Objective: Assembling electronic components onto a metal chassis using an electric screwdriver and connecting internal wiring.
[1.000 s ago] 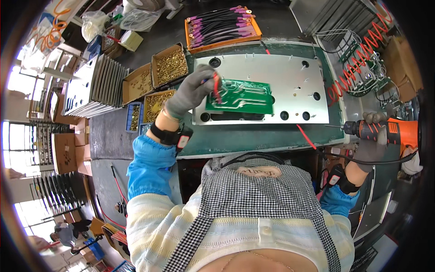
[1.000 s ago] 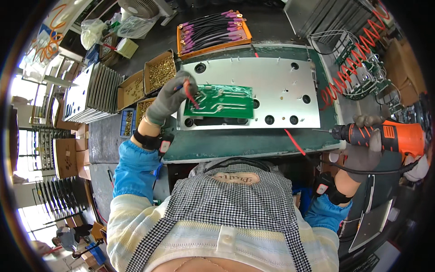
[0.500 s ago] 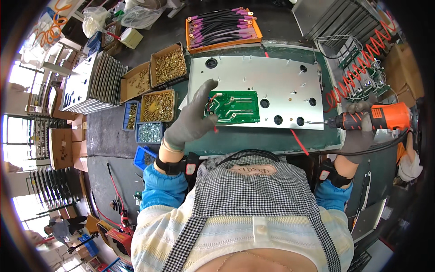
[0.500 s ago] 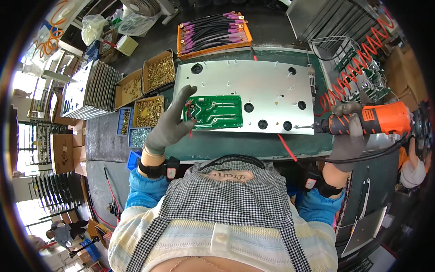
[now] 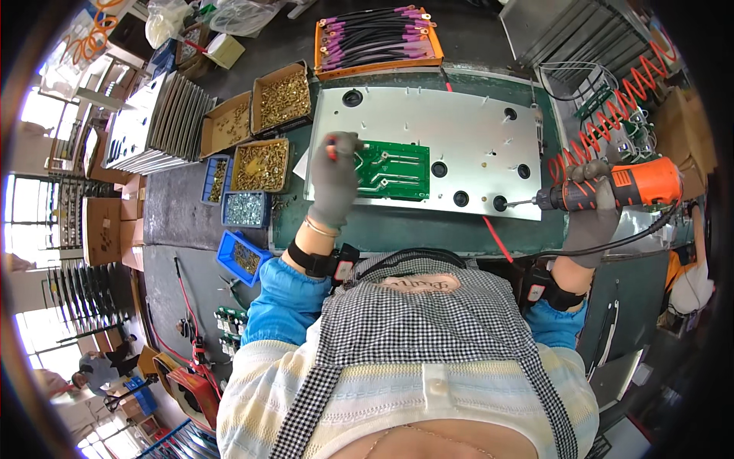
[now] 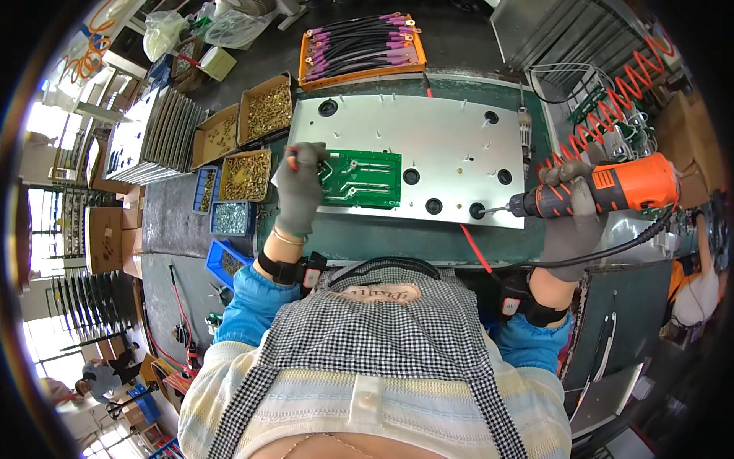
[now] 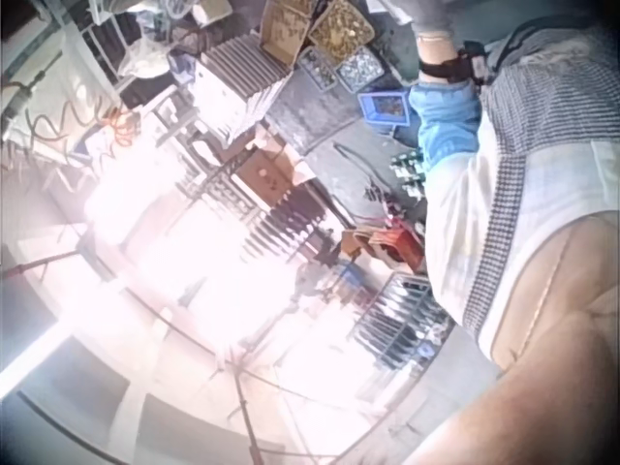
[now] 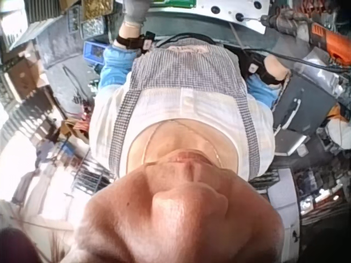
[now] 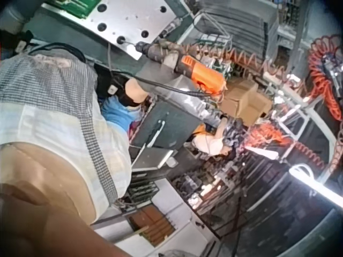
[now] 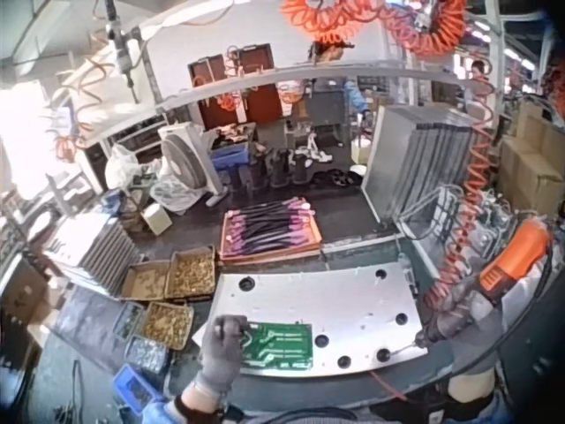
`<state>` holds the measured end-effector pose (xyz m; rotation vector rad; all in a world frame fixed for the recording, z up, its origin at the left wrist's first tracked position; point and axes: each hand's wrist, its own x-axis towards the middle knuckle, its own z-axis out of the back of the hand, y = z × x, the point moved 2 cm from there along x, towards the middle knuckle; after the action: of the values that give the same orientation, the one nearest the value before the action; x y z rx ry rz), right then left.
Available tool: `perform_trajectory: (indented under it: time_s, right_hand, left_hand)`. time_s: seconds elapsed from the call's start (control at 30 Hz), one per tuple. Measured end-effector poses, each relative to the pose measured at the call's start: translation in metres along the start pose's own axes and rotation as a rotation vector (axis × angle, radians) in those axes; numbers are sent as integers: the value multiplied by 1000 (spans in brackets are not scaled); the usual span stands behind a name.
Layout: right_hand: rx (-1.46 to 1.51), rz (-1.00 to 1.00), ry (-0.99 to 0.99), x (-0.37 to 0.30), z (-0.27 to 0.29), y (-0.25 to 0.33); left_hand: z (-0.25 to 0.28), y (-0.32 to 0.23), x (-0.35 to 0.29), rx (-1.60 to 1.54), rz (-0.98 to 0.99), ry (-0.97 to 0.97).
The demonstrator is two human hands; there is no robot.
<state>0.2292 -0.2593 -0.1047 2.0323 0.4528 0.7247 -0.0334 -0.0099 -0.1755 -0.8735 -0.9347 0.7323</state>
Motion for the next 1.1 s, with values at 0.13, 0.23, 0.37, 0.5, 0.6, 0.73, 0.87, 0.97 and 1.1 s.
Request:
perform_trajectory:
  time_s: [0.13,0.23,0.37,0.5,0.6,0.73,0.87,0.97,1.1]
  right_hand:
    - [16,-4,34,0,11,-4]
    - [9,-52,48,2,26,-9]
    - [-43,-422,-78,-2,31,-21]
    - [-418,-233,194,12,15,-33]
    - [-572,-208,323,28,9,-43]
    - [-717,-198,425,42,3,-45]
    - [-836,-179,513,51,-7,-45]
    - [-900,-139,624,61,-17,-50]
    - [-954,-107,777,80,-34,-56]
  left_hand:
    - [3,13,4,-426,245,-117]
    - [2,35,-1,-636,233,-253]
    - [-2,67,-8,-372,209,-252]
    - [21,55,-21,114,275,-139]
    - [60,24,-60,37,143,-363]
    - [192,49,-152,487,409,-853]
    - [278,66,-290,1066,1459,-809]
    - [288,63,-345,959,1675,-933]
    - [288,64,-368,688,1782,-943]
